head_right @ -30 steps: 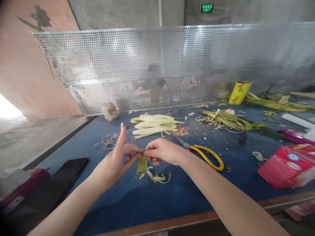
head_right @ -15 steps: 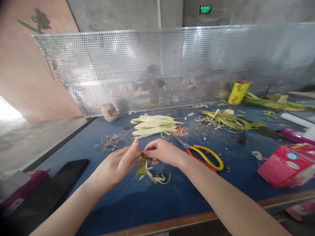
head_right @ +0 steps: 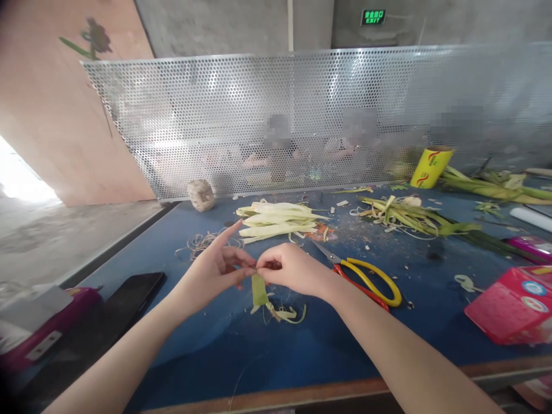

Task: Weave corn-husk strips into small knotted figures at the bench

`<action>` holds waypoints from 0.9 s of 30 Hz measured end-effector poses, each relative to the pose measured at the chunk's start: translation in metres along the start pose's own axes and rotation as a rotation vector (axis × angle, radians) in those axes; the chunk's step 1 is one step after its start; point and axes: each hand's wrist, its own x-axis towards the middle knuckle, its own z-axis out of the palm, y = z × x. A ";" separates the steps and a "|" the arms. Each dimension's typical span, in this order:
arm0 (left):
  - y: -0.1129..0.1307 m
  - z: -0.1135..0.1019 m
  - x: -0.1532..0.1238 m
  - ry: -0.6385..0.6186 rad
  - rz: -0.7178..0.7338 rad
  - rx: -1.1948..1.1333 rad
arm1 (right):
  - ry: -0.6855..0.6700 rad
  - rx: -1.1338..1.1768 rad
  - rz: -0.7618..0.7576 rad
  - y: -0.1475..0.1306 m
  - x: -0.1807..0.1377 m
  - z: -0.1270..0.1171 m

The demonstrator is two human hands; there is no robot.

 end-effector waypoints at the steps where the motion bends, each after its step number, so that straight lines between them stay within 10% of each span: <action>1: 0.000 0.000 0.000 -0.004 -0.010 -0.013 | 0.003 -0.003 0.003 -0.001 0.000 0.000; 14: -0.006 0.001 -0.002 0.054 0.091 0.322 | 0.044 -0.221 0.069 -0.005 0.000 0.001; 27: -0.005 0.003 -0.004 0.105 0.192 0.429 | -0.066 0.079 0.111 0.005 0.002 0.001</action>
